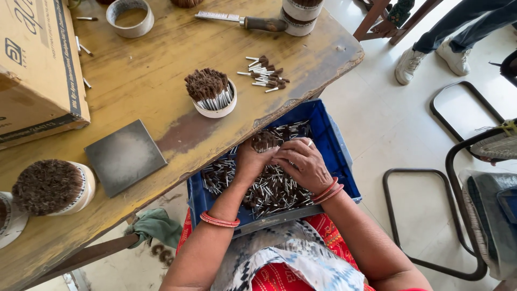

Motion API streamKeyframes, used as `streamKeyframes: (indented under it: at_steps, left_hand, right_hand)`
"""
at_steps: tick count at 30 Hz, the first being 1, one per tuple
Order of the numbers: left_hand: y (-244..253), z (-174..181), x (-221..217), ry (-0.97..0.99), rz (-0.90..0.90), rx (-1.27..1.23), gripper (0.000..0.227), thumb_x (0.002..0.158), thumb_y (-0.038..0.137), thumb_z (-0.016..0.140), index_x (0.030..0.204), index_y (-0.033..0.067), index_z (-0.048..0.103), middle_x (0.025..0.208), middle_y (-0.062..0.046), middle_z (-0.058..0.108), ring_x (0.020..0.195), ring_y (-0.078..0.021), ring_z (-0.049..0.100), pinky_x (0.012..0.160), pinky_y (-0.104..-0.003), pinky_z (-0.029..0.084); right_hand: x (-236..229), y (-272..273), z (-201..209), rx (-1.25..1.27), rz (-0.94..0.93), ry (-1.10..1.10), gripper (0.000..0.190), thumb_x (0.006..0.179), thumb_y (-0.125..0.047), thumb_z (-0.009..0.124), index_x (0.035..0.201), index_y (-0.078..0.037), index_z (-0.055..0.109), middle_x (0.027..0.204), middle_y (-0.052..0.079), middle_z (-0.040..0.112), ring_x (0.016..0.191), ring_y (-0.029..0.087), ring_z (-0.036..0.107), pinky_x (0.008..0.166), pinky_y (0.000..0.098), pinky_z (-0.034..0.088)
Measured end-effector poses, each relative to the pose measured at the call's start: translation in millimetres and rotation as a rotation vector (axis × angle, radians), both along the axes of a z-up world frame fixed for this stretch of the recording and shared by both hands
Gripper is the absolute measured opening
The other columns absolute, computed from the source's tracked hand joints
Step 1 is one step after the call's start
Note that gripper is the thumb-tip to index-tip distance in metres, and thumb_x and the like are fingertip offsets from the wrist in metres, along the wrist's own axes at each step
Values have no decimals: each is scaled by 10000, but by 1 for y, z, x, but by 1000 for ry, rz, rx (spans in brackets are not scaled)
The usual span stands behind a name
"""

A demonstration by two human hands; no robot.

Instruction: The person sits at a workbench and assembles brushes, picking bristle tufts and metal ferrules from a blue bin and pressing the tufts into the ferrules by hand. Finished brush heads are placed in a holder on the bench while loose brush parts remain in the bin.

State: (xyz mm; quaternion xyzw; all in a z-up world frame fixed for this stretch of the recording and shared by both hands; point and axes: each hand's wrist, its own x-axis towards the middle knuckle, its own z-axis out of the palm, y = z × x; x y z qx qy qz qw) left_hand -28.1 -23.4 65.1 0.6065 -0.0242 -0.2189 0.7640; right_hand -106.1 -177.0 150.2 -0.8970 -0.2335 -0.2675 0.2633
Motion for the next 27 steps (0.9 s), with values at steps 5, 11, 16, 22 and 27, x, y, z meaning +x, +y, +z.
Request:
streamKeyframes:
  at_steps: [5, 11, 16, 22, 27]
  left_hand:
    - [3, -1, -4, -581, 16, 267, 399, 749, 60, 826, 1112, 35, 661, 984, -79, 777, 883, -156, 750, 770, -325, 598]
    - [1, -28, -1, -5, 12, 5, 315, 804, 129, 855, 1083, 53, 731, 973, -38, 775, 863, -195, 718, 722, -378, 597]
    - [16, 13, -10, 344, -151, -464, 301, 848, 196, 837, 1100, 89, 711, 1019, -34, 751, 961, -163, 722, 816, -379, 619]
    - [12, -20, -3, 474, -30, -549, 275, 879, 184, 800, 1117, 96, 696, 1055, -43, 725, 941, -198, 691, 726, -307, 540]
    - [2, -36, -6, 396, -75, -695, 269, 889, 108, 796, 1130, 72, 681, 1057, -50, 718, 979, -192, 694, 766, -334, 595]
  right_hand:
    - [2, 10, 3, 88, -89, 73, 280, 854, -198, 817, 1073, -49, 728, 1045, 97, 688, 943, 289, 641, 821, 404, 517]
    - [-8, 11, 3, 120, 56, 16, 201, 887, -123, 809, 1074, -83, 744, 1077, 65, 743, 989, 228, 708, 865, 348, 569]
    - [-7, 6, -8, 171, -132, 31, 198, 911, -72, 783, 1106, -93, 752, 1130, 41, 743, 1075, 230, 703, 922, 347, 567]
    - [-11, 11, 12, 11, 39, 25, 324, 830, -57, 782, 1142, -142, 772, 1313, 58, 652, 1254, 307, 586, 1050, 445, 468]
    - [-11, 10, 9, -57, 49, 25, 257, 780, -85, 811, 1011, -196, 795, 1352, 66, 621, 1283, 311, 550, 1055, 446, 400]
